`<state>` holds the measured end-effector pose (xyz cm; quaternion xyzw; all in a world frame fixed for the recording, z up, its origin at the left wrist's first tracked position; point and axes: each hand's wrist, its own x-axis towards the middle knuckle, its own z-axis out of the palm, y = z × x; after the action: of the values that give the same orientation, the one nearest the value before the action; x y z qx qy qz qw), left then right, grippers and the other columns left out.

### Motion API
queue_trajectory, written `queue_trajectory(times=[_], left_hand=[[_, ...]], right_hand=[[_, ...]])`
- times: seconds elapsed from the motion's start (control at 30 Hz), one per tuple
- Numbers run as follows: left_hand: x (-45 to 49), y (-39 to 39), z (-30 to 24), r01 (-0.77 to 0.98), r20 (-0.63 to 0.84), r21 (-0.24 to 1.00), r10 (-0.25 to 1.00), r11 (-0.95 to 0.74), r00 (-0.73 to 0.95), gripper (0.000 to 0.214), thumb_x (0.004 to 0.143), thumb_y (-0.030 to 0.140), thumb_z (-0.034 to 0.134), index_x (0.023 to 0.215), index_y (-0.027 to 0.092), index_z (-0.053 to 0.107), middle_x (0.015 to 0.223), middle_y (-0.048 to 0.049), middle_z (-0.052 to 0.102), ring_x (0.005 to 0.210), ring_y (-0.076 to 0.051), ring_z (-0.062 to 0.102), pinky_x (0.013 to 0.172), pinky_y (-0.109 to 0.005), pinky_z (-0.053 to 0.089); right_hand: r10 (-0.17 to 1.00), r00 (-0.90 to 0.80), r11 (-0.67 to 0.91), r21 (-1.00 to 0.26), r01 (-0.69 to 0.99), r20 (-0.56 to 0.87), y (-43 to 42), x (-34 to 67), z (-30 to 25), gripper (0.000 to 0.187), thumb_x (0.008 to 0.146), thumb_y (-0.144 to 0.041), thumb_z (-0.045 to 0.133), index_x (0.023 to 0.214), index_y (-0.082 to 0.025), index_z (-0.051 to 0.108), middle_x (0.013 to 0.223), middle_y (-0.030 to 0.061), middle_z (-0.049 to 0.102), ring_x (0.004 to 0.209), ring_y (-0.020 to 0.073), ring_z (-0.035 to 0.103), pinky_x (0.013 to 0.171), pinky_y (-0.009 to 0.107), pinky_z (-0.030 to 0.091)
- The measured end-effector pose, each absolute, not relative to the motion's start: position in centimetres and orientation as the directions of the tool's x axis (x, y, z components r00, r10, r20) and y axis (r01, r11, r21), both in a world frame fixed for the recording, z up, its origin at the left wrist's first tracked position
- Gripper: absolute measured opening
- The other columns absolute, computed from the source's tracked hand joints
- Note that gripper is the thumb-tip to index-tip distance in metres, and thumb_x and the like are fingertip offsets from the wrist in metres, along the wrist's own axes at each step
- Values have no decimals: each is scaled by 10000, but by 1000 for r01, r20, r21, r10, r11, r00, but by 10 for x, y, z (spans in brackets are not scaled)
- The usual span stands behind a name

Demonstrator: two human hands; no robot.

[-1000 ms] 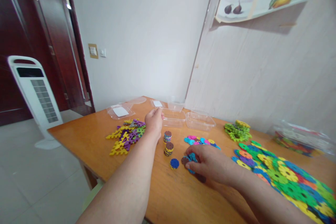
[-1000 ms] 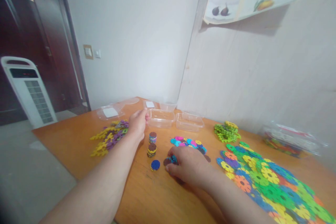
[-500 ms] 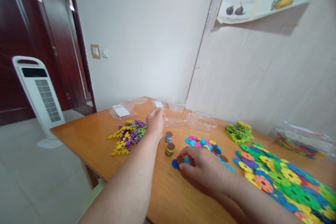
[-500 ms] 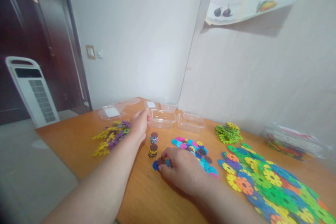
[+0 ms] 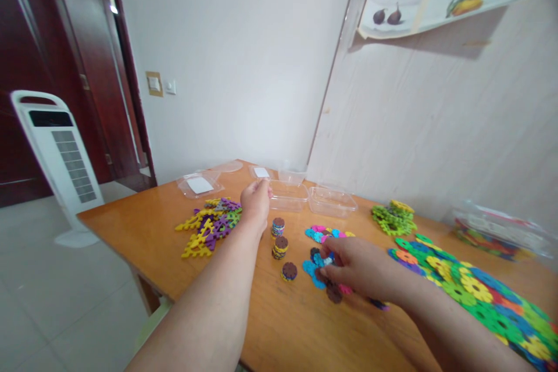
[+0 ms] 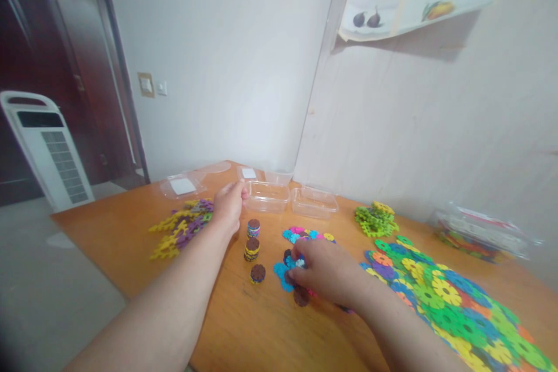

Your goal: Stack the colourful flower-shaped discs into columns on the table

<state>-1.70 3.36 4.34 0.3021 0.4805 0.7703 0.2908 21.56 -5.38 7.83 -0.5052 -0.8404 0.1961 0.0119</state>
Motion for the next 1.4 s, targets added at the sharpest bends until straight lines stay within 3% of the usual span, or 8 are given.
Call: queue_trajectory(times=[0.13,0.27,0.67,0.87,1.2,1.3,1.4], left_hand=[[-18,34,44,-139,189,922,731,-363,-656,263,774,374,624,614,174,562,572,16,560,542,-99,512,530,-212,369],[-18,36,42,-119,192,929,731,-350,-655,273,787,377,605,610,173,562,555,21,554,515,-91,482,519,-215,352],[-21,38,40,-136,195,919,727,-370,-658,270,779,395,610,632,174,559,566,24,558,537,-92,500,528,-212,358],[-20,37,39,-129,214,913,725,-386,-655,287,778,406,619,619,176,552,566,24,558,528,-90,496,542,-214,374],[-19,38,39,-157,197,909,731,-386,-653,273,767,399,629,623,175,568,579,12,570,537,-95,510,527,-210,373],[-19,38,40,-152,192,912,724,-381,-662,297,755,431,646,621,177,570,575,5,580,537,-102,520,528,-213,384],[-19,37,41,-136,196,917,719,-376,-666,304,755,435,648,612,179,567,560,7,574,524,-103,516,528,-216,389]], right_hand=[[851,-501,462,-233,856,-155,-55,215,71,206,762,-313,673,959,-255,694,891,18,738,776,192,635,602,256,345],[854,-499,466,-212,859,-145,-53,215,62,203,751,-286,673,950,-250,694,880,18,723,776,188,621,604,257,334],[852,-508,463,-271,844,-125,-53,209,61,195,764,-287,657,950,-244,697,855,17,722,754,186,612,627,264,343],[840,-541,486,-383,785,-42,-63,197,66,204,807,-310,630,983,-245,710,878,15,726,758,168,613,611,249,341],[820,-564,548,-419,724,98,-73,178,54,241,846,-367,617,1046,-258,694,822,0,723,708,152,619,604,244,355],[842,-539,506,-413,758,42,-65,191,65,248,837,-337,623,1056,-246,695,818,10,727,715,159,625,600,243,359],[836,-531,438,-416,797,-137,-57,209,76,164,845,-267,575,959,-235,689,745,5,721,675,156,629,580,240,358]])
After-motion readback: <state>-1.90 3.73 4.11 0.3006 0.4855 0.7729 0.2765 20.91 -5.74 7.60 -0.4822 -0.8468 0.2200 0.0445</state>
